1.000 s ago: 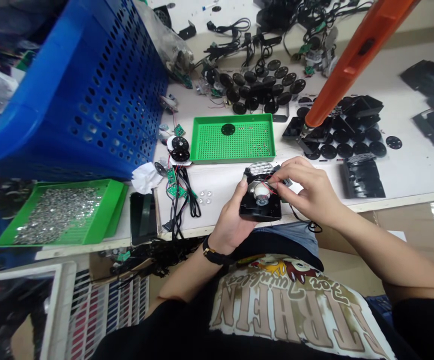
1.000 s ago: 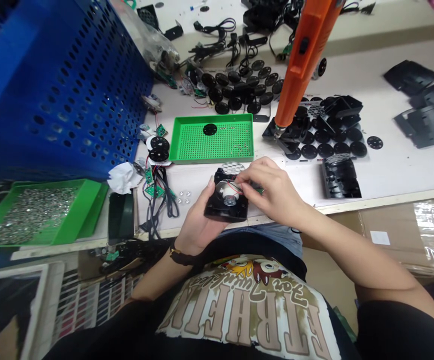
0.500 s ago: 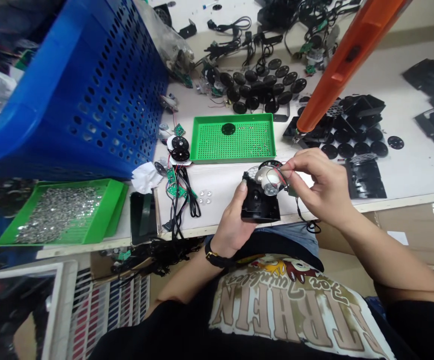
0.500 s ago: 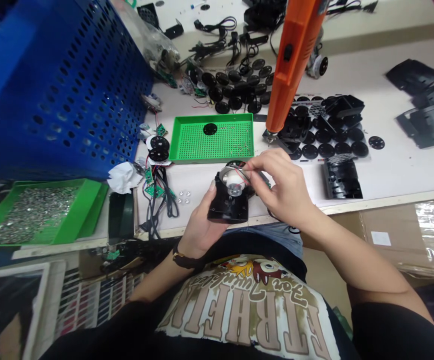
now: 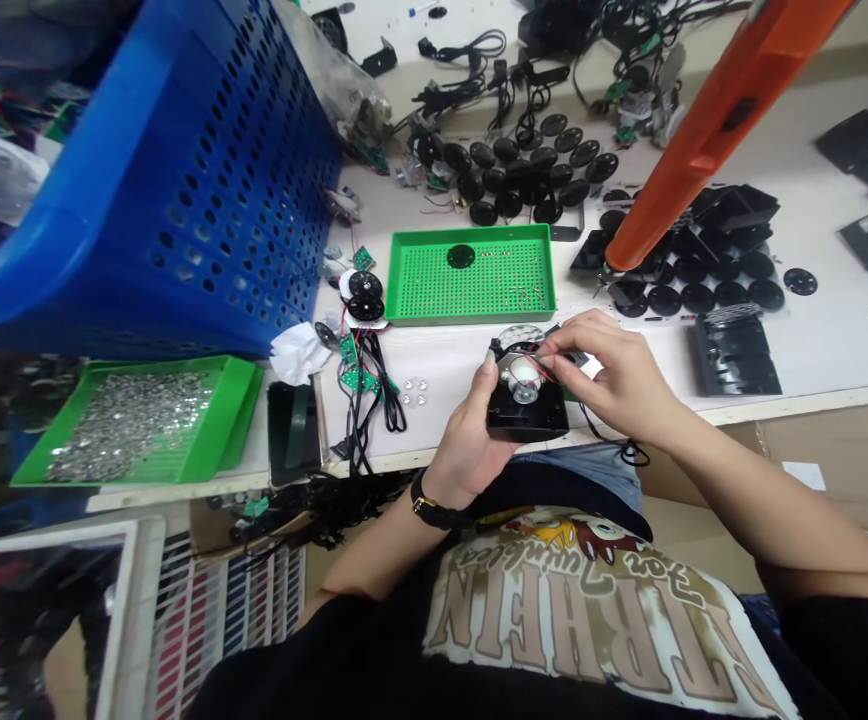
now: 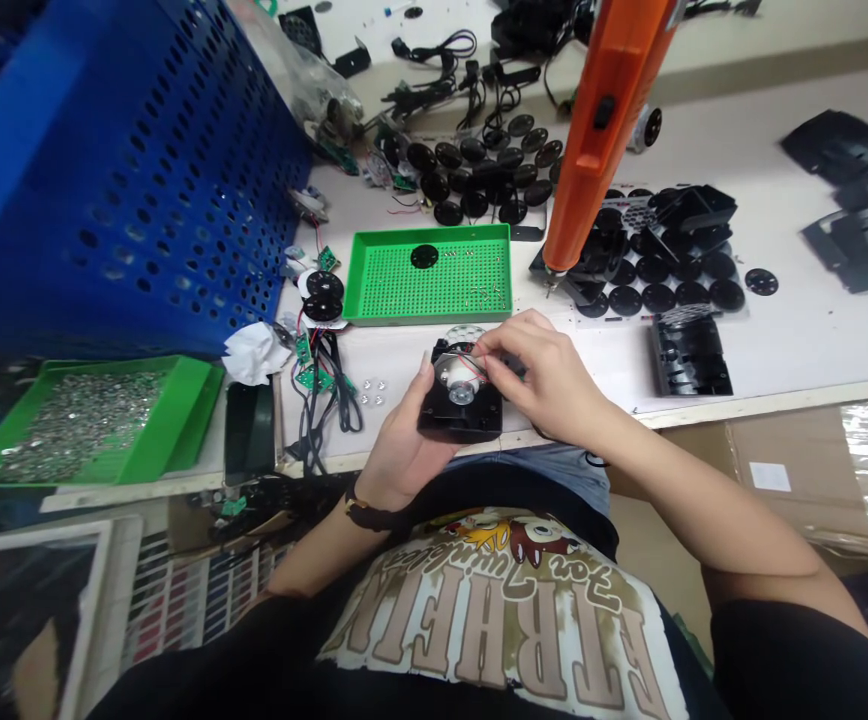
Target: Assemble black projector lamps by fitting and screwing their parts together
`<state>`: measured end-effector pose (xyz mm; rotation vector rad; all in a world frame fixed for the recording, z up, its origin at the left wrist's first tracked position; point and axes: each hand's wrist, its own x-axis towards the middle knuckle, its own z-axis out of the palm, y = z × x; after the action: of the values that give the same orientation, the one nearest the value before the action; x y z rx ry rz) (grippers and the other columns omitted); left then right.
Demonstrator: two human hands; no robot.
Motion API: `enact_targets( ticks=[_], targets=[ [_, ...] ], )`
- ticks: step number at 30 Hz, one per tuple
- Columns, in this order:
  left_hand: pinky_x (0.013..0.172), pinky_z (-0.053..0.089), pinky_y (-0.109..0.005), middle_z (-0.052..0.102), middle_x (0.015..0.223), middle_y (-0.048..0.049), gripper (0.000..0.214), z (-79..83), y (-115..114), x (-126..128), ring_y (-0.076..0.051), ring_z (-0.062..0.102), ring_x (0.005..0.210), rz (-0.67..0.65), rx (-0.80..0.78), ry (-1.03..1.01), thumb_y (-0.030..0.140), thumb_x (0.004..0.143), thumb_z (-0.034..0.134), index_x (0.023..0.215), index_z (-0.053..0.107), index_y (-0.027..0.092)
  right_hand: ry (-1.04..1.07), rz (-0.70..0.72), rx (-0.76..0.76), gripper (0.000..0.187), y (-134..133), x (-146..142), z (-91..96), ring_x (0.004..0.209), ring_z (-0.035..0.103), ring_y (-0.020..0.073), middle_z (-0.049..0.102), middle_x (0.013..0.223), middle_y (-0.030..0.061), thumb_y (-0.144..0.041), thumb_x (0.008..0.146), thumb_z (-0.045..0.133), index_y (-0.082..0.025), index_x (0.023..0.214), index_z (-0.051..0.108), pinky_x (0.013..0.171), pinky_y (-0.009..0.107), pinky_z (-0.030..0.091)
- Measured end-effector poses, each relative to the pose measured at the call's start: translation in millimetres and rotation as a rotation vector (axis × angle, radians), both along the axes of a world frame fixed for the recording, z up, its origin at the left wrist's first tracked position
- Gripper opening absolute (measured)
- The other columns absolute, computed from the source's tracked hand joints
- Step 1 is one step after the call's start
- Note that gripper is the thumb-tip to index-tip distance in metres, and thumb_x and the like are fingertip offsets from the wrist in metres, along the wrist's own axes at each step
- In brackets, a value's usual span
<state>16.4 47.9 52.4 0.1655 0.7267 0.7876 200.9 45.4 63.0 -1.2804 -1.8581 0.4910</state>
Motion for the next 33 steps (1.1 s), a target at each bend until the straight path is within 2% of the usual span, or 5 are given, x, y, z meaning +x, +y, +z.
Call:
enact_targets(
  ticks=[18, 25, 29, 33],
  targets=[
    [0.111, 0.051, -0.045, 0.081, 0.106, -0.0095, 0.039, 5.4, 5, 3, -0.025, 0.073, 0.113, -0.026, -0.068, 0.066, 0.038, 0.109, 0.046, 0.108, 0.076, 0.013, 0.030, -0.030, -0.055, 0.008, 0, 1, -5.4, 0.091, 0.066, 0.0220, 0.076, 0.092, 0.0048, -0.022, 0.096, 0.062, -0.022, 0.093, 0.069, 0.083, 0.038, 0.050],
    [0.110, 0.051, -0.041, 0.081, 0.099, -0.0070, 0.040, 8.9, 4, 5, -0.019, 0.076, 0.095, -0.016, -0.107, 0.053, 0.037, 0.109, 0.045, 0.107, 0.077, 0.014, 0.022, -0.015, -0.067, 0.009, -1, 1, -4.5, 0.092, 0.065, 0.0220, 0.076, 0.091, 0.0055, -0.021, 0.096, 0.060, -0.022, 0.094, 0.069, 0.082, 0.037, 0.050],
    [0.110, 0.051, -0.041, 0.081, 0.098, -0.0073, 0.040, 10.6, 4, 6, -0.020, 0.076, 0.096, -0.009, -0.102, 0.051, 0.036, 0.109, 0.044, 0.106, 0.077, 0.014, 0.023, 0.003, -0.068, 0.010, -1, 2, -2.7, 0.090, 0.064, 0.0220, 0.075, 0.090, 0.0055, -0.022, 0.097, 0.059, -0.022, 0.094, 0.069, 0.081, 0.038, 0.050],
    [0.114, 0.049, -0.042, 0.081, 0.101, -0.0082, 0.035, 9.5, 3, 6, -0.024, 0.074, 0.112, 0.001, -0.090, 0.047, 0.036, 0.107, 0.049, 0.109, 0.076, 0.014, 0.015, 0.019, -0.076, 0.011, -1, 3, -2.4, 0.091, 0.065, 0.0228, 0.075, 0.090, 0.0057, -0.022, 0.097, 0.059, -0.023, 0.094, 0.069, 0.082, 0.039, 0.050]
  ],
)
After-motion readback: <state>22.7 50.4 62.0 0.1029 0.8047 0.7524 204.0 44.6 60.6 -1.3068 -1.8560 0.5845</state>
